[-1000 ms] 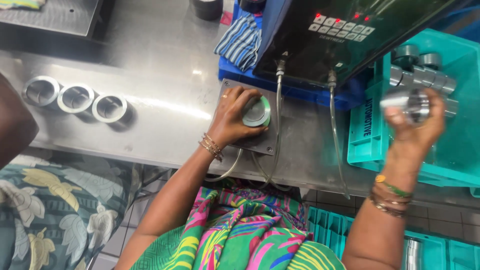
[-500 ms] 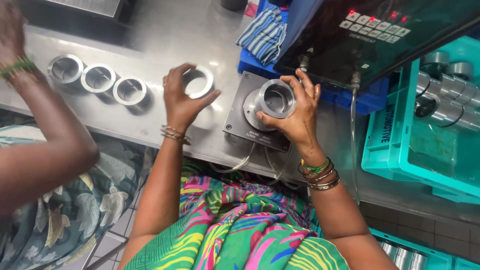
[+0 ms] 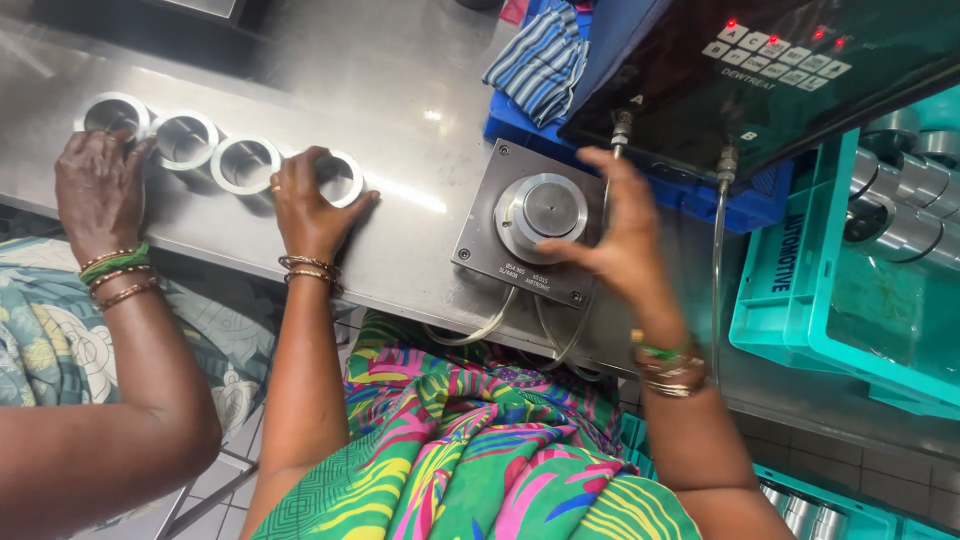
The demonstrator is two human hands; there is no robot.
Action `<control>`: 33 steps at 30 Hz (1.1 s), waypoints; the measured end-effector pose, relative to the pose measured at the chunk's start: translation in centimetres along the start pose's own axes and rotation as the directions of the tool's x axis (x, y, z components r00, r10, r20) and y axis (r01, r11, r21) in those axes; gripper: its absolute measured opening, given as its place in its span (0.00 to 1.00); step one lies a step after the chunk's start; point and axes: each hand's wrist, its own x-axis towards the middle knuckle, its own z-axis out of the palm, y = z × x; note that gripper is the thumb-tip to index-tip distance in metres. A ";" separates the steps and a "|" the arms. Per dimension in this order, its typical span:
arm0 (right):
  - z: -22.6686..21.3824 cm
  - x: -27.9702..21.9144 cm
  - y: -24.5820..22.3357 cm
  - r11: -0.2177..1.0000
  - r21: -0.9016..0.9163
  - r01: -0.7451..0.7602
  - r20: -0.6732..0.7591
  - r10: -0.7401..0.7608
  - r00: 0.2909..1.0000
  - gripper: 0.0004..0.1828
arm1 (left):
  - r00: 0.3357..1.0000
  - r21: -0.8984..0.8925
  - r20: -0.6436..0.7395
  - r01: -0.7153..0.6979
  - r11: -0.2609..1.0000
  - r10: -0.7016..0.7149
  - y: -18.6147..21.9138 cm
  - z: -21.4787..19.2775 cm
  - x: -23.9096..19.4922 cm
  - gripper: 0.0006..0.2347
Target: Sort and place metal rings into a machine for processing or inspection.
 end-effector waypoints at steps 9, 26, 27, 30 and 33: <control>-20.8 -5.9 23.5 0.929 -0.322 -0.182 -0.441 0.023 0.897 0.08 | 0.985 0.132 -0.171 0.043 0.990 -0.020 8.6 2.0 1.2 0.26; -21.3 -10.2 37.3 0.324 -0.925 -0.199 -0.026 0.468 0.883 0.56 | 0.804 -0.260 0.183 -0.515 0.816 0.566 18.6 -0.9 3.3 0.44; -21.1 -10.6 38.6 0.325 -0.925 -0.198 -0.025 0.466 0.885 0.56 | 0.805 -0.258 0.182 -0.515 0.817 0.565 17.8 -0.7 3.3 0.44; -20.6 -11.3 40.7 0.182 -0.980 -0.083 -0.003 0.400 0.917 0.45 | 0.832 -0.182 0.210 -0.484 0.856 0.514 17.2 -0.1 3.0 0.40; -20.6 -9.9 38.7 0.126 -0.992 -0.033 0.017 0.379 0.925 0.46 | 0.842 -0.370 0.299 -0.332 0.868 0.449 20.0 0.2 1.6 0.42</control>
